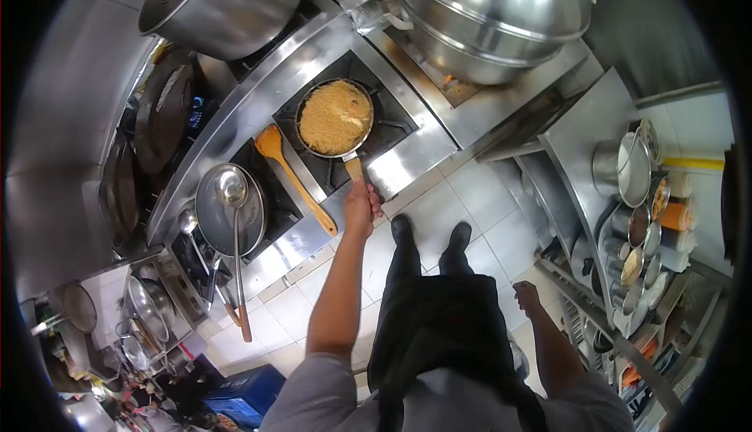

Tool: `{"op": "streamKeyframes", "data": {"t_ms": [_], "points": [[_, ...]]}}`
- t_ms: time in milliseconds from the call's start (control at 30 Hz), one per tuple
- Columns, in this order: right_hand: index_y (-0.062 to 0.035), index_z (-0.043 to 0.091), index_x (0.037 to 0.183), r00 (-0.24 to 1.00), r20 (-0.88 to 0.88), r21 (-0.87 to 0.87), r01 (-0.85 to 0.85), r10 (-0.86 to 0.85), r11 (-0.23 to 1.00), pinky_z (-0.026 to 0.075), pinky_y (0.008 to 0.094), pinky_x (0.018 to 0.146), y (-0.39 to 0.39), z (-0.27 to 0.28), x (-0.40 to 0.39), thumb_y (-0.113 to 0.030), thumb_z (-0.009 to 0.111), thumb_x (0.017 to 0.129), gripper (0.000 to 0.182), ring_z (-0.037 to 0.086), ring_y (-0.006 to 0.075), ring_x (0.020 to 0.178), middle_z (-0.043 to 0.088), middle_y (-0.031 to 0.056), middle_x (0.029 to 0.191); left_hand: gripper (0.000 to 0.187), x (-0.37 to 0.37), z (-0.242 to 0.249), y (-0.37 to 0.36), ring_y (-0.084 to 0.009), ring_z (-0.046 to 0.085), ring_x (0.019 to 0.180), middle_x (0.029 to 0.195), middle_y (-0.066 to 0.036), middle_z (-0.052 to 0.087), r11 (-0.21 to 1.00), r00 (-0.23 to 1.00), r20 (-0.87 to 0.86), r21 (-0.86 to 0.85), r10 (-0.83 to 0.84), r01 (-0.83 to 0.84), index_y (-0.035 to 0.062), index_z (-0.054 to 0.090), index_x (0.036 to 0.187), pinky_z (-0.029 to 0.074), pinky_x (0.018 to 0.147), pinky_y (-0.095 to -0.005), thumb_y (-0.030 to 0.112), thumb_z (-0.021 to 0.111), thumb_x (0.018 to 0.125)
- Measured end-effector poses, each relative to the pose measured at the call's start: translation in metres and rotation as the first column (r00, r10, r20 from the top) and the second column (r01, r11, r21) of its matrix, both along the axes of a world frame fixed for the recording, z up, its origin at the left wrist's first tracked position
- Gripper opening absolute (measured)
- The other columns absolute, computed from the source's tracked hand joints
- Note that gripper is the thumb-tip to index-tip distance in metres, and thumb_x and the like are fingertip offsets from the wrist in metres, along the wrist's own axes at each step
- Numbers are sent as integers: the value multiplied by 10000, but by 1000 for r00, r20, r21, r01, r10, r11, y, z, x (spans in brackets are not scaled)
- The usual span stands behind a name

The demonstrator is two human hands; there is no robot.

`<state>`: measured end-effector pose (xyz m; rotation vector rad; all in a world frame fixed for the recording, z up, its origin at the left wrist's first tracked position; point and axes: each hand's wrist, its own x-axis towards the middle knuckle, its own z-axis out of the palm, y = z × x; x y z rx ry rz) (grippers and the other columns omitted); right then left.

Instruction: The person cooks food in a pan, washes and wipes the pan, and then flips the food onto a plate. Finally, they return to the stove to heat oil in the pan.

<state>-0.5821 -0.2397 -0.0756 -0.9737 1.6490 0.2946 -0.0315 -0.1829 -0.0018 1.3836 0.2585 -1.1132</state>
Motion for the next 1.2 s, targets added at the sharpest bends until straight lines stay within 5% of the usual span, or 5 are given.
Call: {"op": "streamKeyframes", "data": {"t_ms": [133,567,633,933,1200], "points": [[-73,638,1000,1000,-26,2,5,-5,1000,341,271,351,-14,23,8,-241,581,893,207,425,105,424,551,47,634,514,102,5,57,-100,441,466,567,13,466,747,675,416,587,-609,312,114,543,719,328,398,-280,582,501,926],[-72,653,1004,993,-10,-22,-114,114,993,379,275,374,-5,46,49,-259,579,885,234,464,116,442,583,60,660,572,67,5,43,-215,571,521,609,-75,592,905,908,284,383,-308,186,34,598,659,446,512,-375,512,498,957],[-73,652,1005,995,-11,-18,-101,101,995,377,273,374,-6,47,48,-258,575,888,232,463,115,441,582,60,658,578,124,7,75,-351,635,643,696,-184,647,740,478,583,620,-657,262,-2,644,736,489,626,-446,510,488,952],[-78,645,978,989,-41,8,-140,140,990,369,271,371,-2,51,53,-274,597,882,224,456,111,435,578,49,655,534,24,-22,48,-428,628,717,747,-260,633,841,532,719,540,-448,-23,-22,636,788,480,659,-475,463,491,959],[-96,649,945,991,9,-22,-135,135,991,352,272,368,1,49,60,-268,608,879,189,451,122,424,570,47,665,493,30,-13,38,-99,424,419,514,25,414,971,955,-200,-140,-220,195,124,496,690,347,372,-285,543,489,950]]}}
